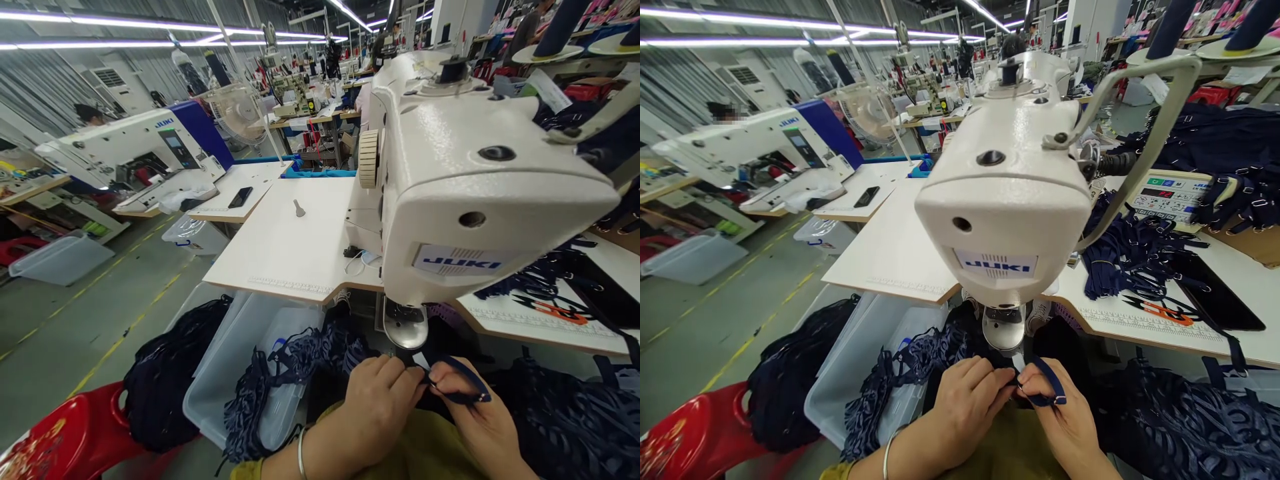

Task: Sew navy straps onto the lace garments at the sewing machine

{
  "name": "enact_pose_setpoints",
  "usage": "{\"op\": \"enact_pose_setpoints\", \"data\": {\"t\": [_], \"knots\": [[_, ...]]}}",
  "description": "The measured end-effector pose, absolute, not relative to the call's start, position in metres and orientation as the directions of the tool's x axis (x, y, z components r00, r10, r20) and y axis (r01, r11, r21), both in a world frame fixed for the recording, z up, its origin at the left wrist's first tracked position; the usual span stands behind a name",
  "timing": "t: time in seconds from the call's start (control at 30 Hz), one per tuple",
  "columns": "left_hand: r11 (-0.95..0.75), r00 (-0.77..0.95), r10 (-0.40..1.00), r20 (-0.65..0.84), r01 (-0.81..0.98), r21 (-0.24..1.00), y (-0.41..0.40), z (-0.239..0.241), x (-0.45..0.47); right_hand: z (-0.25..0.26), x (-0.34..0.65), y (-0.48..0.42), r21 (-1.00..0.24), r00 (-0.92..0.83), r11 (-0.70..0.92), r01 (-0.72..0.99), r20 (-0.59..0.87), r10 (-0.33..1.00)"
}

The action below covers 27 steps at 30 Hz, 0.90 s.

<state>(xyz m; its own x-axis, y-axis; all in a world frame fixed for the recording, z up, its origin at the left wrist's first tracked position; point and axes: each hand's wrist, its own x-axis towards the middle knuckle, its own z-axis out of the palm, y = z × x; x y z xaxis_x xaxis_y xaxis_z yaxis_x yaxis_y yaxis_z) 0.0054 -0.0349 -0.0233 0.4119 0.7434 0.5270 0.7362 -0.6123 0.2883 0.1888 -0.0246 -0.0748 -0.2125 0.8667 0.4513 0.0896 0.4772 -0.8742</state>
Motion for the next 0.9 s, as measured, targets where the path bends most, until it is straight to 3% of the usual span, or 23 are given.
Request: {"op": "enact_pose_setpoints", "data": {"t": [0.33, 0.57, 0.63, 0.7, 0.8, 0.9], "knots": [[-0.614, 0.457, 0.765, 0.455, 0.732, 0.296, -0.033, -0.023, 0.004, -0.066, 0.188, -0.024, -0.826, -0.209, 0.530, 0.191, 0.493, 0.844], [-0.509, 0.413, 0.860, 0.300, 0.650, 0.565, -0.020, 0.001, -0.001, -0.029, 0.188, -0.012, -0.939, -0.235, 0.170, 0.300, 0.100, 0.967], [-0.466, 0.406, 0.881, 0.242, 0.657, 0.592, -0.011, 0.008, -0.005, -0.019, 0.185, 0.000, -0.943, -0.238, 0.092, 0.321, 0.013, 0.971], [-0.448, 0.370, 0.894, 0.253, 0.721, 0.529, -0.001, 0.011, -0.009, -0.015, 0.180, 0.013, -0.933, -0.215, 0.077, 0.351, 0.000, 0.977], [-0.474, 0.331, 0.849, 0.411, 0.822, 0.316, 0.012, 0.006, -0.013, -0.018, 0.169, 0.028, -0.893, -0.147, 0.146, 0.426, 0.091, 0.985], [-0.599, 0.452, 0.704, 0.548, 0.792, 0.116, 0.014, -0.003, -0.017, -0.025, 0.162, 0.034, -0.870, -0.106, 0.187, 0.457, 0.155, 0.982]]}}
